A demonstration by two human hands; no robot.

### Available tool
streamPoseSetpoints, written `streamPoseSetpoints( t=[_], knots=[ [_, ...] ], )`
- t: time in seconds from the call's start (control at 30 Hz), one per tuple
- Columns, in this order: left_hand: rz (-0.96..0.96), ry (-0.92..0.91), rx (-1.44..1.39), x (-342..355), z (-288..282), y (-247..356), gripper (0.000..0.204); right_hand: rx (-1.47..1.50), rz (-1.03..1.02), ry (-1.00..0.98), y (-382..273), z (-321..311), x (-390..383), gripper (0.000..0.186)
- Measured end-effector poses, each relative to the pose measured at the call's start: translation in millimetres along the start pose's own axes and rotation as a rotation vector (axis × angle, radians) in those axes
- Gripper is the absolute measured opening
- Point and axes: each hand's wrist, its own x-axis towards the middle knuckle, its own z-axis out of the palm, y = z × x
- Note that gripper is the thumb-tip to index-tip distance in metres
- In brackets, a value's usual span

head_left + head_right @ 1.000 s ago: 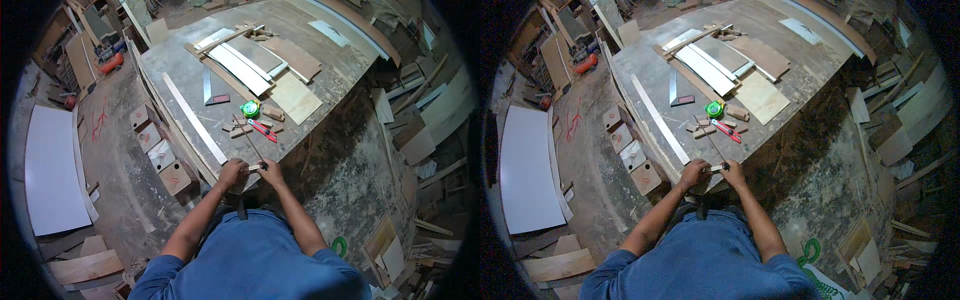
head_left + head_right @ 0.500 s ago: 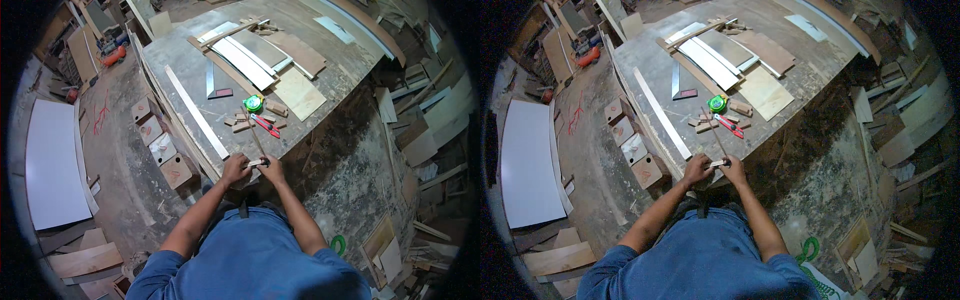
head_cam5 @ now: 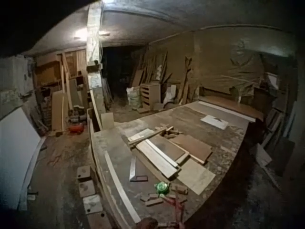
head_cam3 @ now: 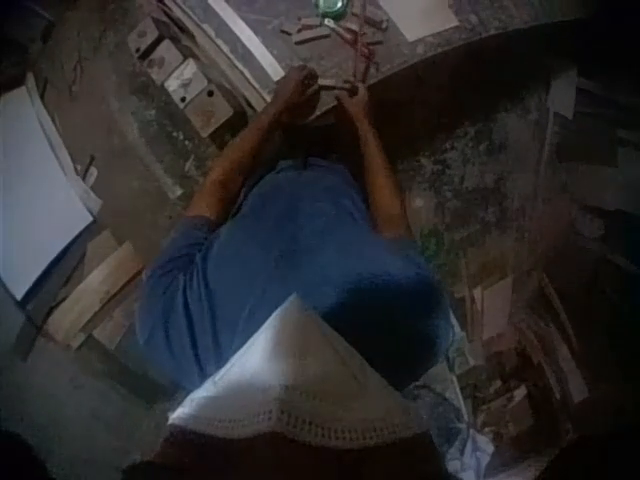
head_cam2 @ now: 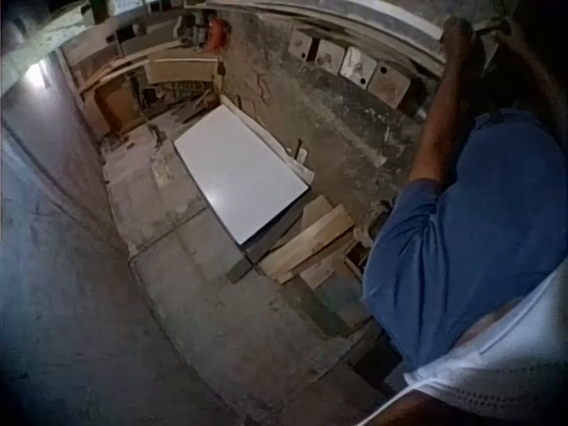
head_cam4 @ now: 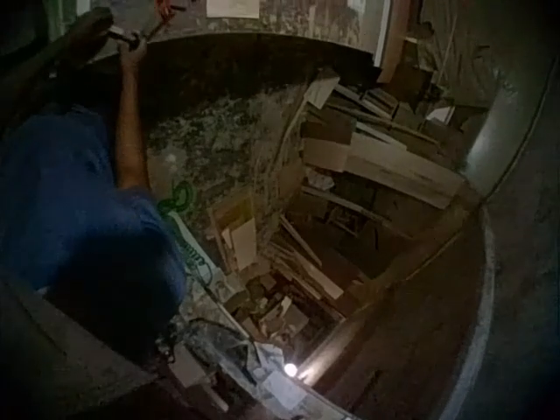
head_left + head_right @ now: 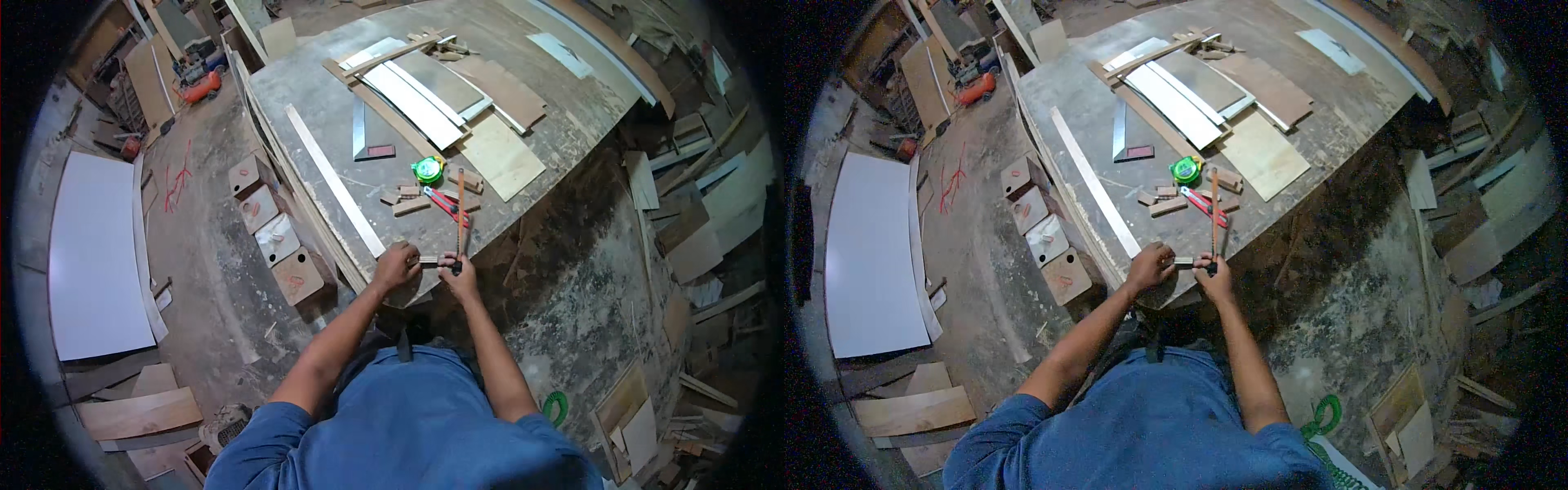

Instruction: The person is measuring a small piece of wood with a tape measure and then trimming the edge using a utility knife on a workbench.

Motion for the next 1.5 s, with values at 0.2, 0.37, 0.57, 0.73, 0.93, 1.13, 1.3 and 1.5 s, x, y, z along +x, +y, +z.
streamPoseSetpoints(
  t=[0.2, 0.37, 0.57, 0.73, 0.93, 1.13, 1.3, 1.5],
  knots=[
    [0.017, 0.132, 0.152, 42, -18, -16, 0.036, 0.099, 0.141, -0.032, -27, 10, -10, 0.035],
    [-0.209, 0.064, 0.025, 62, -32, -5, 0.081, 0.172, 0.152, -0.044, -17, 2, -11, 0.035],
    [-0.227, 0.251, 0.238, 56, -43, 2, 0.113, 0.168, 0.227, -0.052, -22, -1, -11, 0.034],
    [-0.093, 0.197, 0.351, 23, -47, -35, 0.124, 0.177, 0.118, -0.015, -16, 4, -9, 0.035],
    [-0.154, 0.163, 0.365, -4, -66, -76, 0.109, 0.183, 0.14, 0.032, -34, 12, -13, 0.029],
    [0.158, 0.094, 0.294, 16, -65, -61, 0.053, 0.037, 0.136, 0.118, -32, 13, -39, 0.027],
    [0.205, 0.11, 0.164, 41, -43, -44, 0.03, 0.059, 0.166, 0.351, -56, 27, -88, 0.023],
    [0.204, -0.073, 0.027, 56, -37, -55, 0.018, 0.093, 0.29, 0.642, -62, 59, -155, 0.022]
  ],
)
